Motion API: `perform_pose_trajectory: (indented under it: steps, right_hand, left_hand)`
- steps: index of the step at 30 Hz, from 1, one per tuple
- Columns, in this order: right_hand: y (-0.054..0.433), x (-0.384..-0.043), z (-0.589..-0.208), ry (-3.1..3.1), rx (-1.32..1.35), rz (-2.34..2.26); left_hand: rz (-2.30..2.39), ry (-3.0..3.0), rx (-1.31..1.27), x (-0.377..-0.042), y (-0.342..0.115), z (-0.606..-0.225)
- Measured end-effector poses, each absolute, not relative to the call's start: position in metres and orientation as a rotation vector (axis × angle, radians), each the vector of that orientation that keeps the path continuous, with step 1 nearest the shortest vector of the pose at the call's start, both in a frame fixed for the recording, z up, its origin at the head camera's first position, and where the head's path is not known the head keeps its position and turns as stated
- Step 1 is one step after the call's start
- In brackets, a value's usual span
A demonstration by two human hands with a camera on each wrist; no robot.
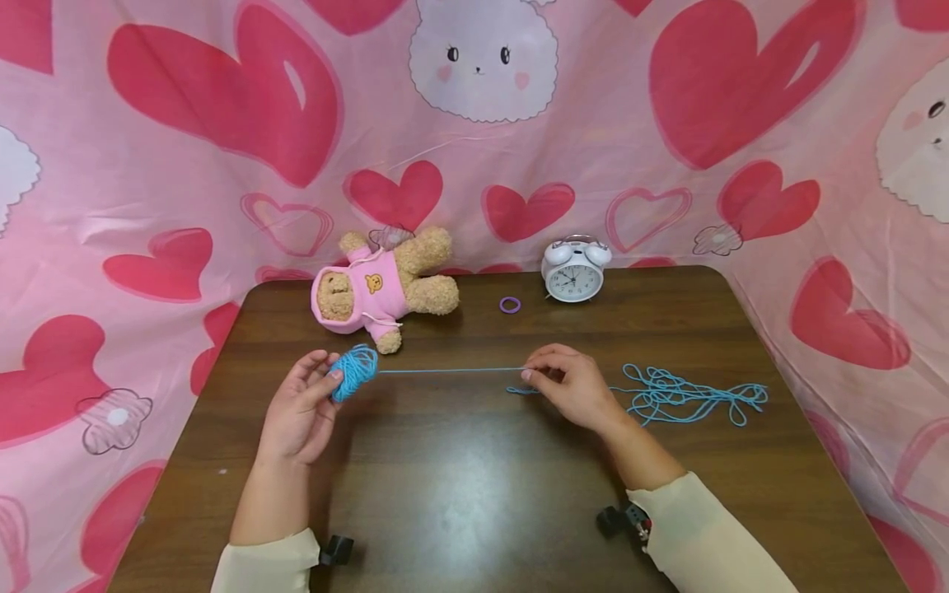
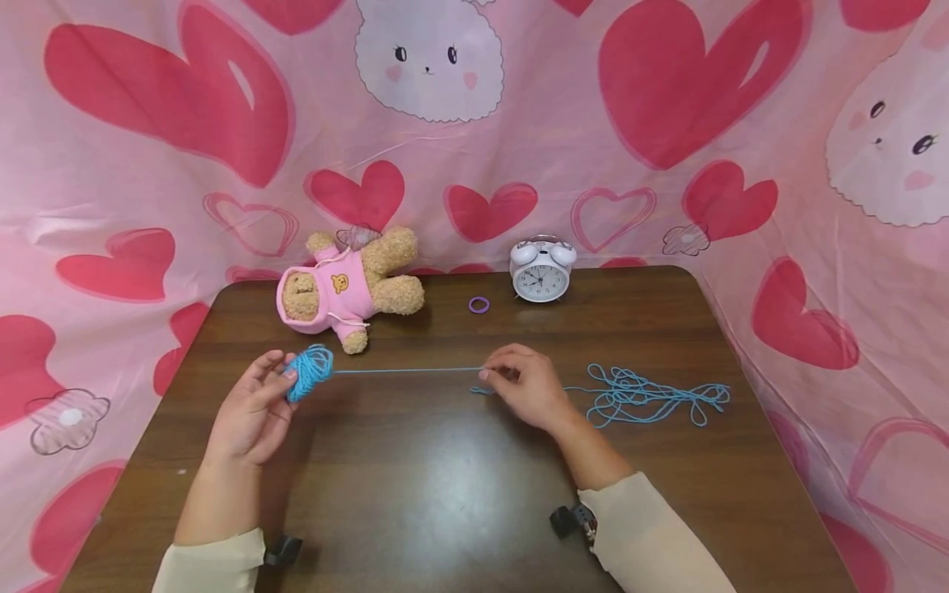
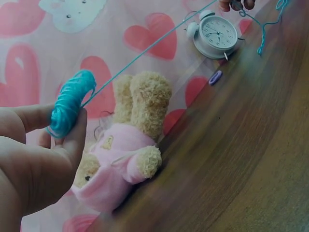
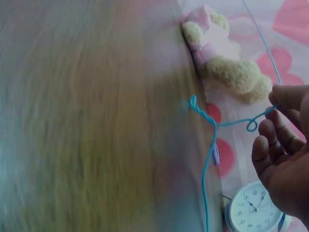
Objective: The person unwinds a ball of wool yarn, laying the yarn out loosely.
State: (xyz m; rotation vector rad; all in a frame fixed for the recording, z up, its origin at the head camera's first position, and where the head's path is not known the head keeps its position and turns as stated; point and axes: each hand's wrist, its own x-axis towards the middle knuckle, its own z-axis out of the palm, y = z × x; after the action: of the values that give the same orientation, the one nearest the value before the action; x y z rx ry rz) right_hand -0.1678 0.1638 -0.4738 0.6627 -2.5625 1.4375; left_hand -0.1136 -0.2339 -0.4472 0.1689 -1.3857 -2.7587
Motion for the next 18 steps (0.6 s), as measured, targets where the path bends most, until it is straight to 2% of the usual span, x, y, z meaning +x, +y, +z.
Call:
perform_pose_trajectory:
  steps: [7,18]
  right_hand:
    - [0.179,-0.174,-0.467,-2.554,0.608,1.423]
    - [0.199,-0.179,-0.451,-2.494,0.467,1.496]
  left_hand:
    - [-2.76,-1.481,0.074,-0.112,-0.237,-0.45]
    - [-2.741,-1.527,0.065,-0.111,-0.24,-0.453]
